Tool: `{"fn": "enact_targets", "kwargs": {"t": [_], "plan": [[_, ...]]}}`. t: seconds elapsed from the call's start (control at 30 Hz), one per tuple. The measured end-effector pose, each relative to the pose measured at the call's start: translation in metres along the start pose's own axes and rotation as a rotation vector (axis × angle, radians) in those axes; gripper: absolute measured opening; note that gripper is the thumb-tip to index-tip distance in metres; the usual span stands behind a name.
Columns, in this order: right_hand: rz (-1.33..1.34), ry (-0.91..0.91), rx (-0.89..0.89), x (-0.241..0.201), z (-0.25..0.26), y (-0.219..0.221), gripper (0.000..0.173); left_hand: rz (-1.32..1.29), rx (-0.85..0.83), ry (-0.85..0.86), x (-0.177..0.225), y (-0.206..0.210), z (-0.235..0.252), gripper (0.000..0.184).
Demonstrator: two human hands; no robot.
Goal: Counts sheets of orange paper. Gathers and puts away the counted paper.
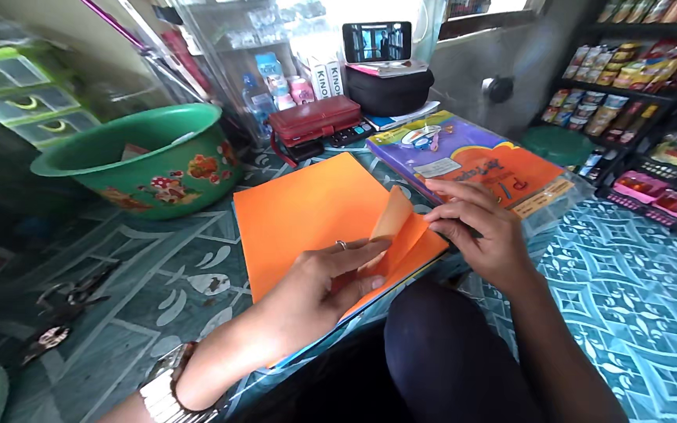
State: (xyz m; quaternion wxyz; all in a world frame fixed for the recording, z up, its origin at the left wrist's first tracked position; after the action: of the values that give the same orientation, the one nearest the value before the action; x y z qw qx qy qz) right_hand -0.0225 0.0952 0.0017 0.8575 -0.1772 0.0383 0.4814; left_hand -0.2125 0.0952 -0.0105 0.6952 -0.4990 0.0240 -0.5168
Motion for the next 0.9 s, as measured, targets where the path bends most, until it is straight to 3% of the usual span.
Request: {"fn": "enact_targets", "kwargs": {"t": [0.63, 0.9], "plan": [[0.023, 0.005, 0.012, 0.002, -0.001, -0.002, 0.017, -0.079, -0.044, -0.045, -0.003, -0.002, 0.002, 0.040], [0.020, 0.000, 0.016, -0.001, 0.001, -0.002, 0.021, 0.001, 0.015, 0.124, 0.011, -0.004, 0.000, 0.044]]}}
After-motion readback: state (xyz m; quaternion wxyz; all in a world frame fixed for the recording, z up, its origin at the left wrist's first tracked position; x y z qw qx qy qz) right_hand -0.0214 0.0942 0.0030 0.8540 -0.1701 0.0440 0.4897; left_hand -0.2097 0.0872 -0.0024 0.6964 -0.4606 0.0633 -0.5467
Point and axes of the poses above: each hand's wrist, its own z-axis towards the middle knuckle, its own y-axis out of the palm, x = y × z, the point moved 10 cm from there along z, towards the middle knuckle, and after that the axes turned 9 degrees about x, right-handed, at the moved point
